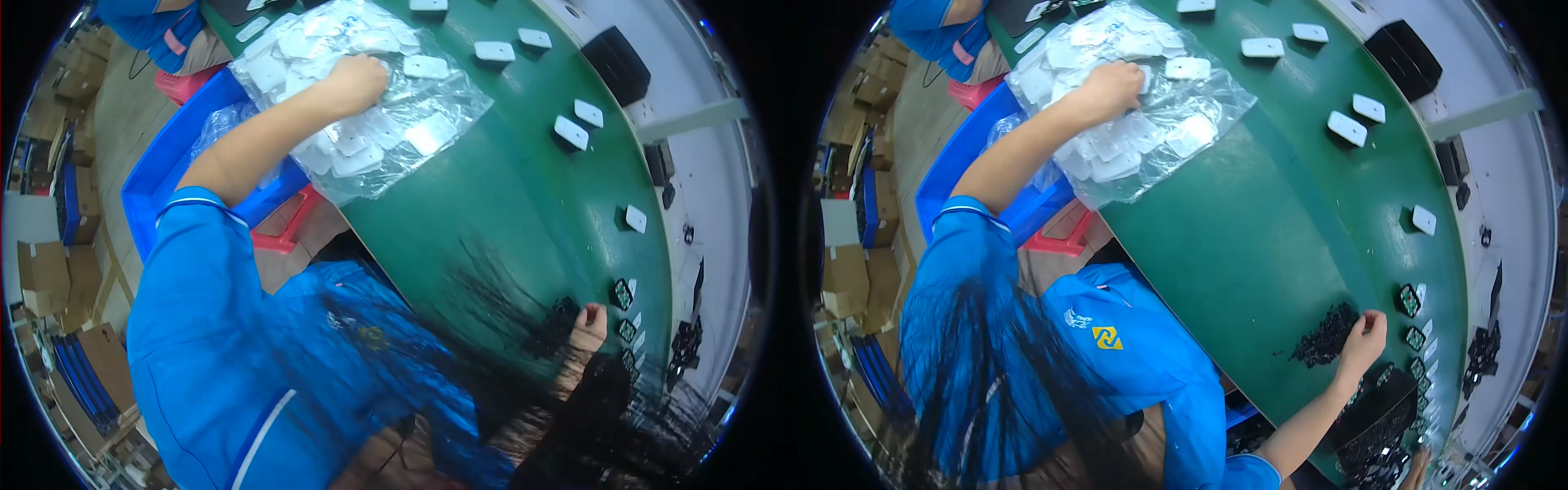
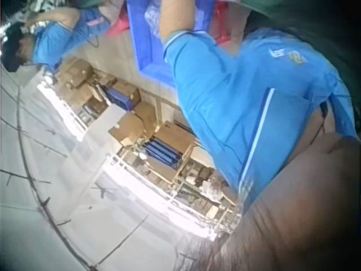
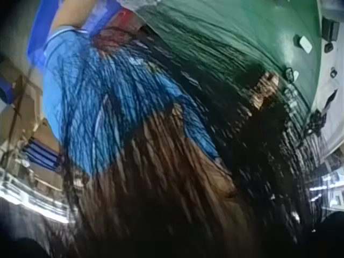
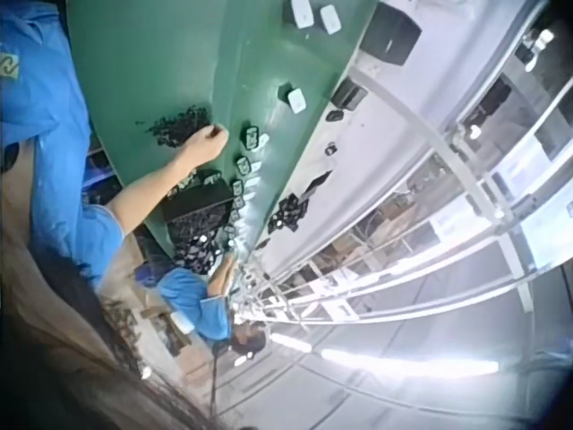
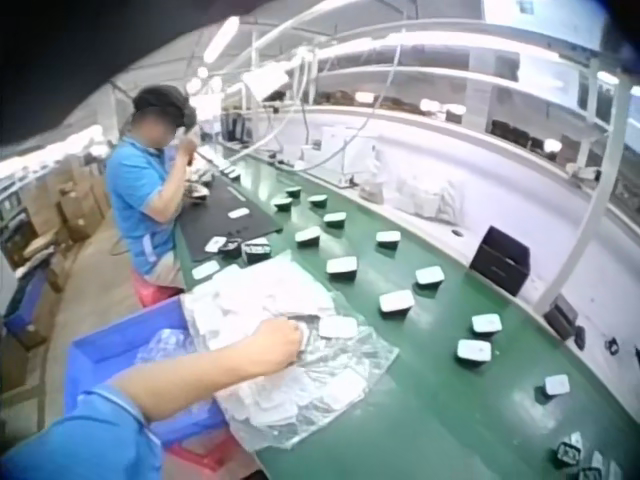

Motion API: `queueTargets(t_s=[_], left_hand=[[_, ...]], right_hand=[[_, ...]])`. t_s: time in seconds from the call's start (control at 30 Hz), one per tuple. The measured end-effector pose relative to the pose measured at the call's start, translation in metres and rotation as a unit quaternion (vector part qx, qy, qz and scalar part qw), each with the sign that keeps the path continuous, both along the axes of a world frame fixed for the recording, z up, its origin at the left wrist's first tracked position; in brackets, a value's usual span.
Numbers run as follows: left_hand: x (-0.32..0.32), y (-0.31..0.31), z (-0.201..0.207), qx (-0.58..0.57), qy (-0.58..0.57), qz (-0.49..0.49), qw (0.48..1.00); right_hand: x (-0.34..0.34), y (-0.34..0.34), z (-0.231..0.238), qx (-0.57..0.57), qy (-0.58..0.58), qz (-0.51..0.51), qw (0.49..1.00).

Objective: The person assembles small electronic devices at a green workbench. They pick up white plastic casings and green circuit boards, insert the boards into the casings, and secure them with black screws. The person handles the components one at a time, placing the finished units on the table.

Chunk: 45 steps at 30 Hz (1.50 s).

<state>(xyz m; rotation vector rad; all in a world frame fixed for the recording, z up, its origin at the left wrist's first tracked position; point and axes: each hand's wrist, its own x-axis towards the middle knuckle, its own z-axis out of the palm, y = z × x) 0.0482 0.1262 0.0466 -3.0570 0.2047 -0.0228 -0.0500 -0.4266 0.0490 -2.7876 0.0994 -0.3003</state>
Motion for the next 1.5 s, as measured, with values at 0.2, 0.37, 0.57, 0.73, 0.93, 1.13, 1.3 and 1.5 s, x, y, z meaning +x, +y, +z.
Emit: queueTargets(t_s=[0.2,0.37,0.57,0.73,0.93,1.13,1.3,1.5], left_hand=[[0.012,0.000,0.019,-0.049,0.036,0.087,0.994],[0.006,0.013,-0.007,0.014,-0.013,-0.050,0.999],[0.018,0.047,-0.036,-0.001,0.031,0.020,0.999],[0.010,0.102,-0.022,0.049,-0.192,-0.027,0.980],[-0.037,-0.096,0.034,-0.332,-0.169,-0.054,0.926],[-0.092,-0.237,0.019,-0.535,0.064,-0.178,0.823],[-0.108,-0.282,0.027,-0.545,0.114,-0.252,0.792],[-0.112,-0.284,0.030,-0.578,0.173,-0.206,0.771]], right_hand=[[-0.001,0.005,0.001,0.014,-0.035,0.026,0.999],[0.001,0.012,-0.006,-0.014,-0.015,-0.031,0.999],[-0.008,0.032,-0.009,-0.086,-0.017,-0.106,0.991],[0.005,0.037,-0.026,-0.105,-0.143,-0.146,0.973],[-0.013,0.027,-0.024,-0.014,-0.240,-0.199,0.950],[-0.029,0.077,0.008,0.381,-0.218,-0.064,0.896],[-0.057,0.111,0.023,0.579,-0.076,0.047,0.810],[-0.061,0.104,0.022,0.666,-0.031,0.086,0.740]])
